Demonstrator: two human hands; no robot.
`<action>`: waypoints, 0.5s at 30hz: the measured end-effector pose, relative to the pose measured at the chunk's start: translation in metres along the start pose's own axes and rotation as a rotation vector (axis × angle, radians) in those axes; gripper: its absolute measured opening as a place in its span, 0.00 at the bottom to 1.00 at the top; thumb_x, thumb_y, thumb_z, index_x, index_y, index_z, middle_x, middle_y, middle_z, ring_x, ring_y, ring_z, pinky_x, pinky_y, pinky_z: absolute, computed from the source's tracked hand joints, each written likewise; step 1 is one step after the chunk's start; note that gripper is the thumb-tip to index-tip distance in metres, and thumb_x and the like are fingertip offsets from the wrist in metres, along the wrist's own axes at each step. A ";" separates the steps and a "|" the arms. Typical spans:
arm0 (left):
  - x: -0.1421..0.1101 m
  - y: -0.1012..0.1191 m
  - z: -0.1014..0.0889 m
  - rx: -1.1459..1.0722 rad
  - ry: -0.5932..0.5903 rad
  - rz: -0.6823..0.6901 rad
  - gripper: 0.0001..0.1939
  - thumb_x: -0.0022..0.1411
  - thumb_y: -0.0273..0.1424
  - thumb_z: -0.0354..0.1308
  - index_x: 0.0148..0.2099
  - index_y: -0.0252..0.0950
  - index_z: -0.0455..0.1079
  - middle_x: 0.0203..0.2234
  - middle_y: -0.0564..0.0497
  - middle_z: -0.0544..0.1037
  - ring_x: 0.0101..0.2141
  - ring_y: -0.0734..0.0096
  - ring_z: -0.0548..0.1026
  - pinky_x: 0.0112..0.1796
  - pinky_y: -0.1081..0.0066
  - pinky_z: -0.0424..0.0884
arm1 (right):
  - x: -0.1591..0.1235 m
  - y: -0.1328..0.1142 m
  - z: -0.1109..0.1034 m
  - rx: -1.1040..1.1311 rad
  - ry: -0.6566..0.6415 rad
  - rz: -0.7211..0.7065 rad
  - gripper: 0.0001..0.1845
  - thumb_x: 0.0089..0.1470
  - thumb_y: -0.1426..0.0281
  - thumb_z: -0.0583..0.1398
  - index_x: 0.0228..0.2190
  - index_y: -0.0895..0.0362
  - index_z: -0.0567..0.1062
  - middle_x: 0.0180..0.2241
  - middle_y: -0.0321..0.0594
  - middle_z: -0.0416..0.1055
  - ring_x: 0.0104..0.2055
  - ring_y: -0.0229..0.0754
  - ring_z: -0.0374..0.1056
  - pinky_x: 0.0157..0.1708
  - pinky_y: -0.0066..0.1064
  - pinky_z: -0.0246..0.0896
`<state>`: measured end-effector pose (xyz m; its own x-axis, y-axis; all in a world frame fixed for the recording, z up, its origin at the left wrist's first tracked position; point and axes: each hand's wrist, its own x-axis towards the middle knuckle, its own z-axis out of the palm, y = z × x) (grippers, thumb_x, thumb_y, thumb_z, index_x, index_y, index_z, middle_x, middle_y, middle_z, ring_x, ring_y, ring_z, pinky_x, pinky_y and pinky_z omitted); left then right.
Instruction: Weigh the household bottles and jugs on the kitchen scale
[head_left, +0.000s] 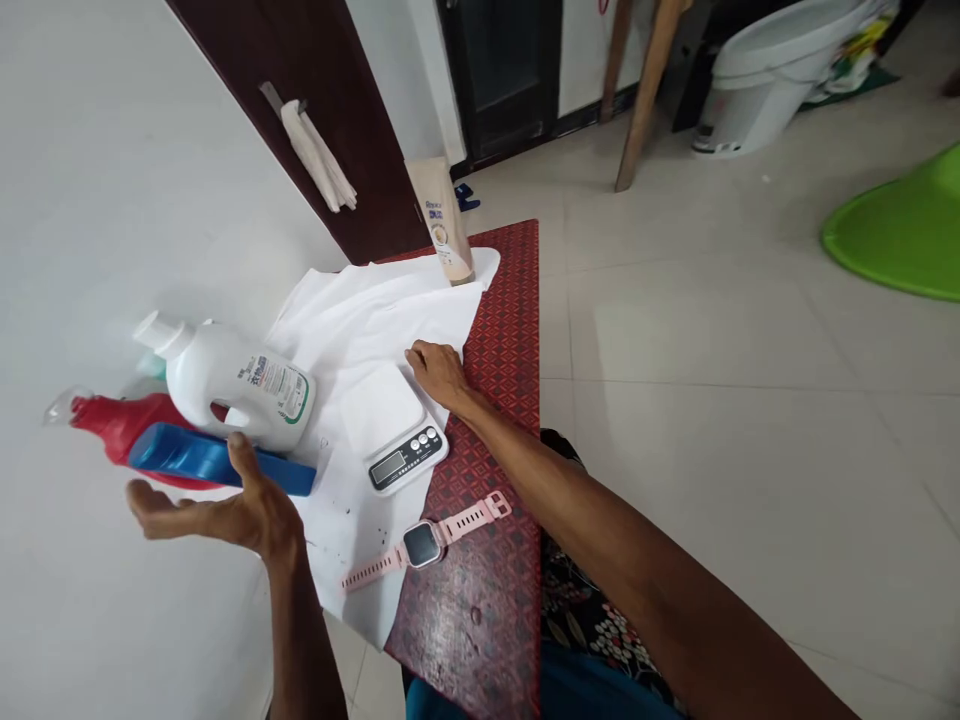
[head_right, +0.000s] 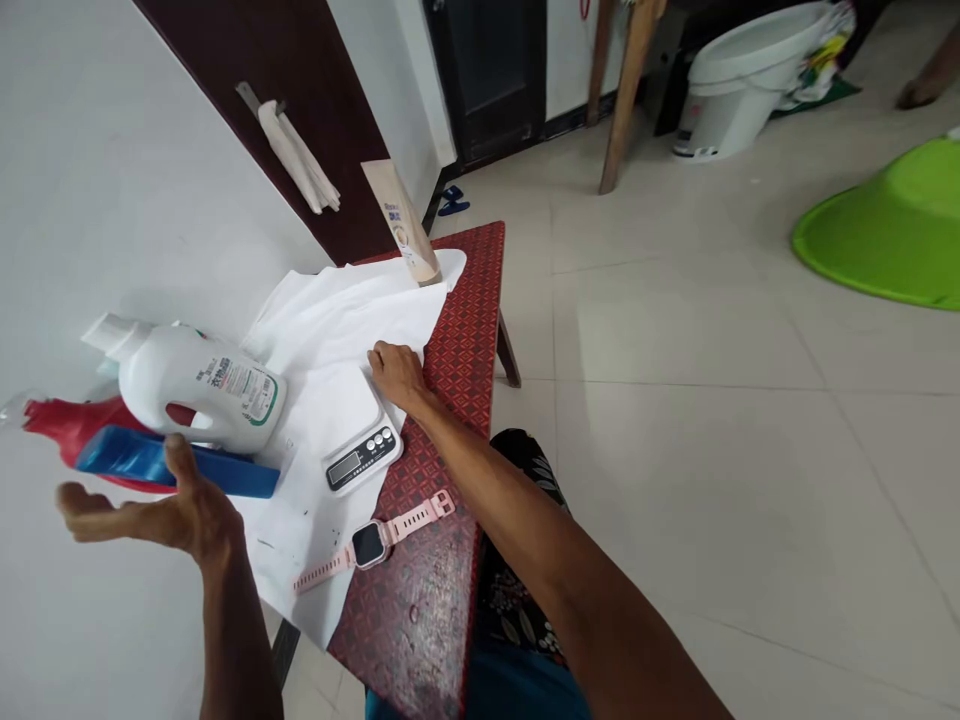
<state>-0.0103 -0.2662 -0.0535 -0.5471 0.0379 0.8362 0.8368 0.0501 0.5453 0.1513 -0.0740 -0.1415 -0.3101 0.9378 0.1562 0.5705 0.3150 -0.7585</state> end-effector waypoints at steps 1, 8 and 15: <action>0.001 0.019 0.007 -0.065 -0.047 0.085 0.44 0.57 0.47 0.72 0.67 0.43 0.52 0.68 0.39 0.58 0.72 0.48 0.57 0.73 0.40 0.51 | 0.000 0.000 -0.001 -0.002 -0.007 0.001 0.19 0.75 0.67 0.51 0.44 0.58 0.82 0.44 0.49 0.84 0.46 0.48 0.77 0.43 0.34 0.55; -0.016 0.117 0.171 -0.408 -0.769 0.069 0.39 0.61 0.44 0.73 0.66 0.41 0.59 0.65 0.38 0.68 0.68 0.46 0.66 0.69 0.42 0.60 | 0.000 0.001 -0.003 0.003 -0.050 -0.018 0.21 0.76 0.65 0.49 0.47 0.57 0.81 0.47 0.49 0.84 0.49 0.49 0.77 0.44 0.35 0.57; -0.060 0.123 0.358 -0.380 -0.970 -0.044 0.54 0.43 0.42 0.84 0.65 0.35 0.61 0.70 0.26 0.60 0.75 0.31 0.50 0.69 0.38 0.56 | 0.004 0.001 -0.006 -0.001 -0.083 0.011 0.21 0.76 0.65 0.48 0.49 0.56 0.80 0.47 0.50 0.84 0.49 0.50 0.78 0.43 0.35 0.60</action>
<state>0.1176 0.0954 -0.0575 -0.2187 0.8380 0.4999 0.6751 -0.2400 0.6976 0.1556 -0.0691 -0.1377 -0.3655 0.9260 0.0951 0.5753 0.3050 -0.7590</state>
